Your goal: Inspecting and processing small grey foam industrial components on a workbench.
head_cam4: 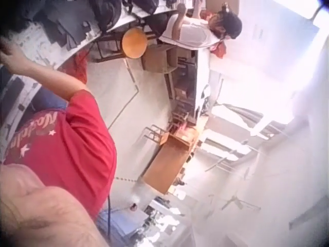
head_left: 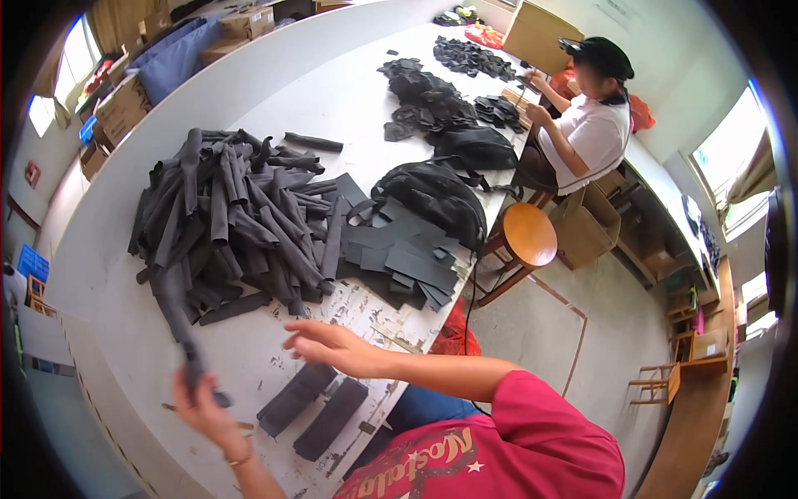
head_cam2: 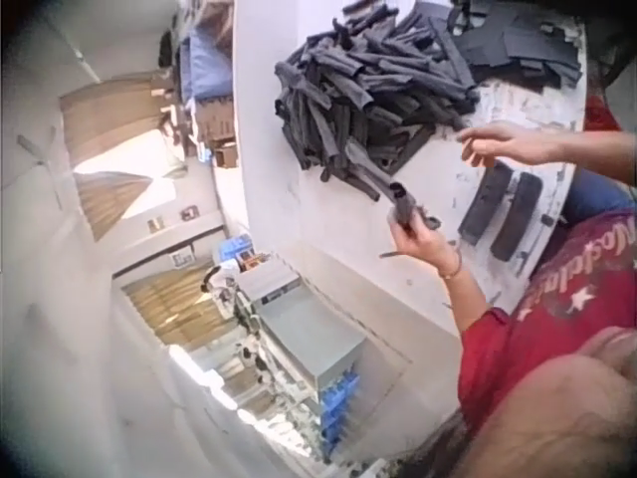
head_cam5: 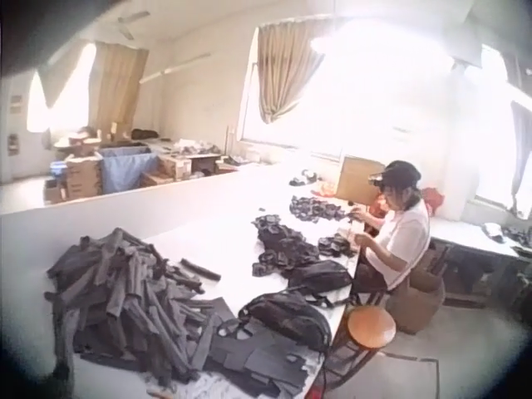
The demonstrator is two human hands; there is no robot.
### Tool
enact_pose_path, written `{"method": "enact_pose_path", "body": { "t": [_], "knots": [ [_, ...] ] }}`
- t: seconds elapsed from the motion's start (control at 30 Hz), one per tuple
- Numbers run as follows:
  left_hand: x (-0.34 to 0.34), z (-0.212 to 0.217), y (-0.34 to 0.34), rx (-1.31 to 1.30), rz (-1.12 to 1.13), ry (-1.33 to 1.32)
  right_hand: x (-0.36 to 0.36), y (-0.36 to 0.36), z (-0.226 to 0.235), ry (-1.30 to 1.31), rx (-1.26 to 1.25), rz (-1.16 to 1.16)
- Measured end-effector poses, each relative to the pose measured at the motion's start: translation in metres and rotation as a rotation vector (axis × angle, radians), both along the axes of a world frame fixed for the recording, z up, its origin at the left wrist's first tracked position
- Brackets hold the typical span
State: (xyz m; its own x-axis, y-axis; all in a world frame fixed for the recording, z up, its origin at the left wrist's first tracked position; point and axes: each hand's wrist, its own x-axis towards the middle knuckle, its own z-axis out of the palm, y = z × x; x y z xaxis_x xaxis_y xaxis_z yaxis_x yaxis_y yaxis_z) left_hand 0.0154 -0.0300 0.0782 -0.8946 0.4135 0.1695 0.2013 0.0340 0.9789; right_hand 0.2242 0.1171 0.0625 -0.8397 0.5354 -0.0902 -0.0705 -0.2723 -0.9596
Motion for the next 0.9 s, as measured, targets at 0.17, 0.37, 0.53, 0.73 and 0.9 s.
{"method": "enact_pose_path", "body": {
  "t": [0.17,0.37,0.53,0.73,0.9],
  "knots": [
    [0.088,0.004,0.028,0.003,-0.773,-0.031,-0.014,0.000,0.009,0.192,-0.102,-0.261],
    [0.075,0.004,0.016,0.004,-0.760,-0.282,0.006,0.046,-0.043,-0.465,1.173,-0.381],
    [0.073,0.009,0.004,-0.108,-0.797,-0.271,0.017,0.015,0.024,-0.103,0.644,-0.282],
    [0.076,0.008,-0.003,-0.386,-0.950,0.009,0.044,0.008,0.044,0.032,0.465,-0.411],
    [0.047,-0.001,-0.018,-0.317,-0.861,0.097,0.102,0.062,0.067,0.217,0.272,-0.670]
  ]
}}
